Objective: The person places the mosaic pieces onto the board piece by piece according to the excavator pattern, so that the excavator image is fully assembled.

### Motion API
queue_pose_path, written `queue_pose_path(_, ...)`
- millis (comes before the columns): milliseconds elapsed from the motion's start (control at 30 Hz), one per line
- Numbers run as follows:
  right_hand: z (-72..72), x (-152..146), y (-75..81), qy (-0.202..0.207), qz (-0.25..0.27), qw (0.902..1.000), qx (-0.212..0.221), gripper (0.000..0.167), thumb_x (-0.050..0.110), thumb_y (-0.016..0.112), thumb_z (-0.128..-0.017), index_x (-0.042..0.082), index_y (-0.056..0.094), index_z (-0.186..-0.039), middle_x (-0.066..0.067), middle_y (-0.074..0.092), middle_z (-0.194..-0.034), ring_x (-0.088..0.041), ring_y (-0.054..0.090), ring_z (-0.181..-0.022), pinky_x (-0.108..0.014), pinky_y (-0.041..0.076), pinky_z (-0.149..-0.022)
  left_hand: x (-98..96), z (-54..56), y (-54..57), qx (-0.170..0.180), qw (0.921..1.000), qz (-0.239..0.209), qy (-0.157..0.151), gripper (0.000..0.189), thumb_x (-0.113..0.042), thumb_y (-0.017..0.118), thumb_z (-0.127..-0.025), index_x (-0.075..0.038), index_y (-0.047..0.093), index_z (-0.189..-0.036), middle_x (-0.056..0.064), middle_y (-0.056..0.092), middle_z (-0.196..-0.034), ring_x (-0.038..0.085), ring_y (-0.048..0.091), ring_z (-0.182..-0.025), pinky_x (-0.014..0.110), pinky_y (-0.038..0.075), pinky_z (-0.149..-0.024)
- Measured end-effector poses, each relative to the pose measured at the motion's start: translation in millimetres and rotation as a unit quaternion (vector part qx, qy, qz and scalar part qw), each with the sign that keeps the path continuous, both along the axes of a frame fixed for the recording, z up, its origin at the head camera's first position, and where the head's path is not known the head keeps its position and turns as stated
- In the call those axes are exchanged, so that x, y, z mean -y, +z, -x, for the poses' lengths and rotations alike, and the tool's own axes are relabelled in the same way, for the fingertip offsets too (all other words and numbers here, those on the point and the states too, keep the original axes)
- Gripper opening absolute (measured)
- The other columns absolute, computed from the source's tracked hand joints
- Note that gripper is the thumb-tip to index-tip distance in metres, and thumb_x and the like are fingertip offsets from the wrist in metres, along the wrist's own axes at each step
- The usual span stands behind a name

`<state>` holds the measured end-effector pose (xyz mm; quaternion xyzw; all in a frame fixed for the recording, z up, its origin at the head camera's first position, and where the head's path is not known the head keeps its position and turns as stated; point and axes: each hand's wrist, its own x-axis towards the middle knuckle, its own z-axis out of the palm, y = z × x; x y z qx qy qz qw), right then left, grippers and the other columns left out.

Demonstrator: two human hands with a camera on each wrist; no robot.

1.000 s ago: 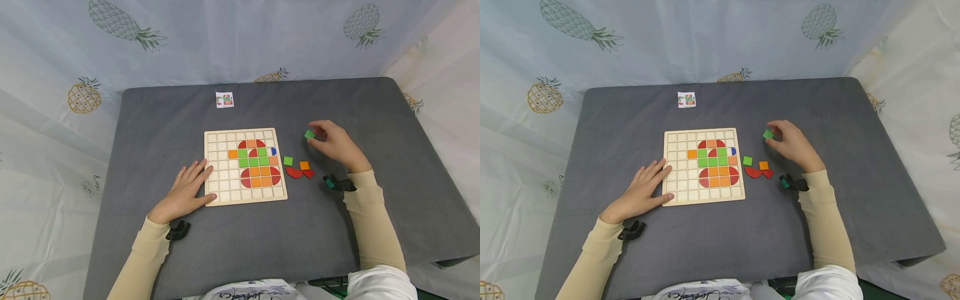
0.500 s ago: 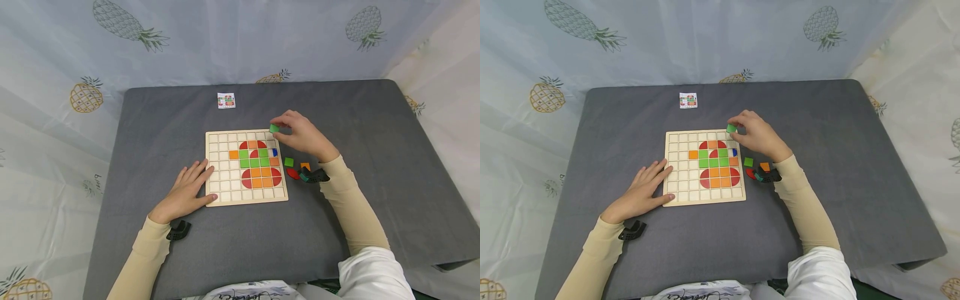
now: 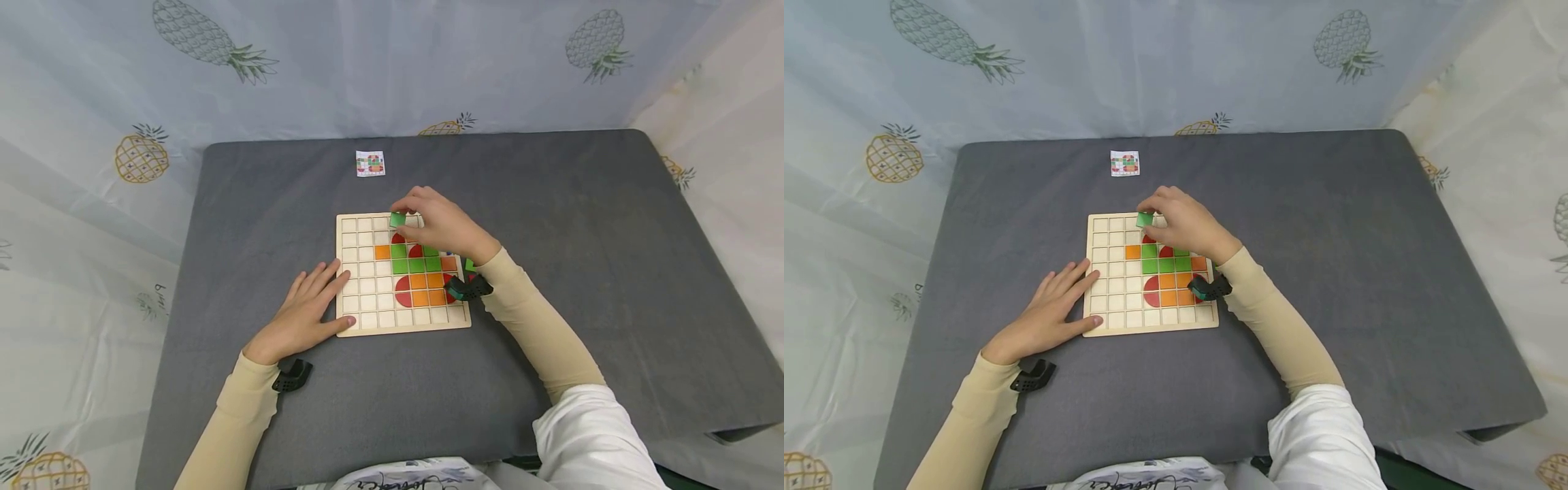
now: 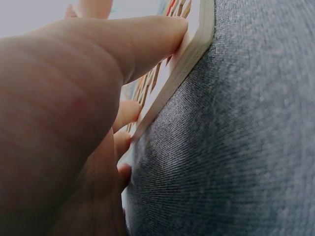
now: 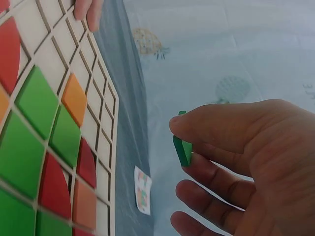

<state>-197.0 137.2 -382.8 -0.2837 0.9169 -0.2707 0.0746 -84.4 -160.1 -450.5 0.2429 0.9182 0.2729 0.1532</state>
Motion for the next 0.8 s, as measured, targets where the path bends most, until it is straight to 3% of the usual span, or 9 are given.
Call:
queue_pose_path(300,5.2,27.8,-5.8,0.04,-0.01,0.9992,-0.001,0.036,0.025,0.068,-0.097,0.01,0.069,-0.13,-0.005,0.064,-0.115,-0.024,0.051,-0.099,-0.037,0.044,-0.083,0.2,0.3,2.0,0.004,1.0,-0.004,-0.004,0.083,-0.043,0.067,-0.096,-0.017,0.025,-0.163,0.007,0.008,-0.173,0.034,0.005,-0.16,0.06,-0.001,-0.126)
queue_pose_path(800,4.0,52.8,-29.7,0.079,-0.068,0.9945,0.0,0.033,0.024,0.071,-0.093,0.013,0.073,-0.124,-0.003,0.069,-0.115,-0.022,0.055,-0.097,-0.037,0.045,-0.089,1.3,0.5,0.6,0.005,1.0,-0.006,-0.001,0.082,-0.042,0.068,-0.096,-0.016,0.026,-0.162,0.007,0.009,-0.173,0.034,0.005,-0.16,0.059,-0.002,-0.126)
